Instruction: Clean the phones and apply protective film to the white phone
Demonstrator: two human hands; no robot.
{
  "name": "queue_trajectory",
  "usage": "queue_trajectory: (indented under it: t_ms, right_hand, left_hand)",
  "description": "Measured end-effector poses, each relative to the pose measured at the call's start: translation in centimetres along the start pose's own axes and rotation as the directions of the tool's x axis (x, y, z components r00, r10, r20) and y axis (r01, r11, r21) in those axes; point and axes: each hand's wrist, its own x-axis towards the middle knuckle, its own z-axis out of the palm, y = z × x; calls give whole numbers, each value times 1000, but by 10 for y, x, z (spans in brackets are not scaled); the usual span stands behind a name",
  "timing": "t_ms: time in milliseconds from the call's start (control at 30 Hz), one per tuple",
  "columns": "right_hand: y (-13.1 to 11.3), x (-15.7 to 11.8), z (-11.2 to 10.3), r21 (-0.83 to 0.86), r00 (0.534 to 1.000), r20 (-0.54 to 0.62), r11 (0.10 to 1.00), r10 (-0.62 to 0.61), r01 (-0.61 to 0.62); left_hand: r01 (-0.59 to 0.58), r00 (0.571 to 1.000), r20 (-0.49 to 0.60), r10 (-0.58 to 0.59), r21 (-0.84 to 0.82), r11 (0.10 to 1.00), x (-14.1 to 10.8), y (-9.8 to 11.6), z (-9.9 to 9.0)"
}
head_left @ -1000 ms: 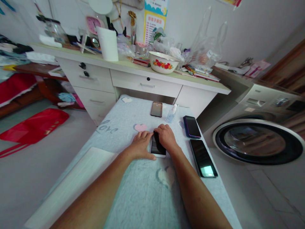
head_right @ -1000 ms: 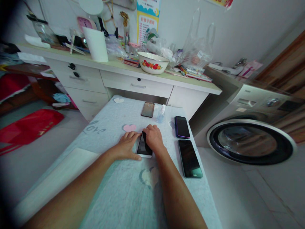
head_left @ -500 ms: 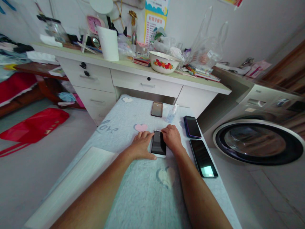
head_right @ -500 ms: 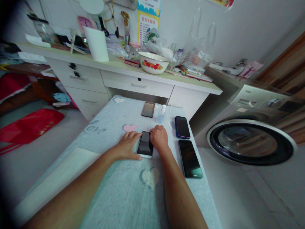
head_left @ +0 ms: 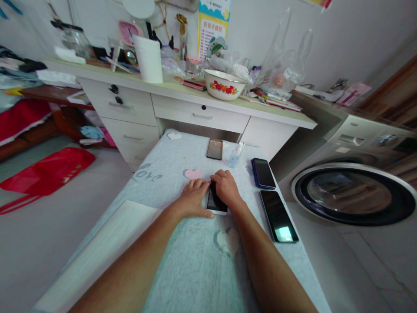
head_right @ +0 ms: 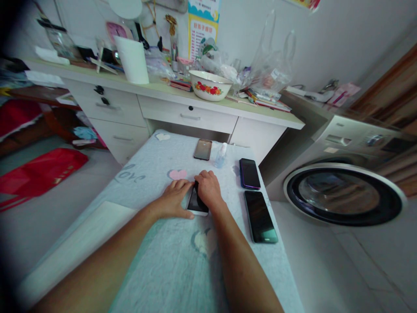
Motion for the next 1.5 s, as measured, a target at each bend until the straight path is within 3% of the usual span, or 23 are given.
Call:
queue_trajectory:
  t_ms: [200,700,1100,1500]
  right_hand:
    - [-2,-1,-3,-45,999,42,999,10,-9]
    - [9,-5,-7,-88,997,18,993,74,-72]
    - [1,1,-1,11,999,37,1000,12,-12]
    - [8,-5,-4,-35,999,-1,999,38,-38]
  left_hand:
    - [4,1000,-4,-4,-6,1000,0,-1,1]
    - [-13,1000,-20,13,7,1000,1,-4,5]
    - [-10,999,-31,10,-3,1000,0,-2,4]
    - [-4,999,-33,4,2,1000,0,-1,5]
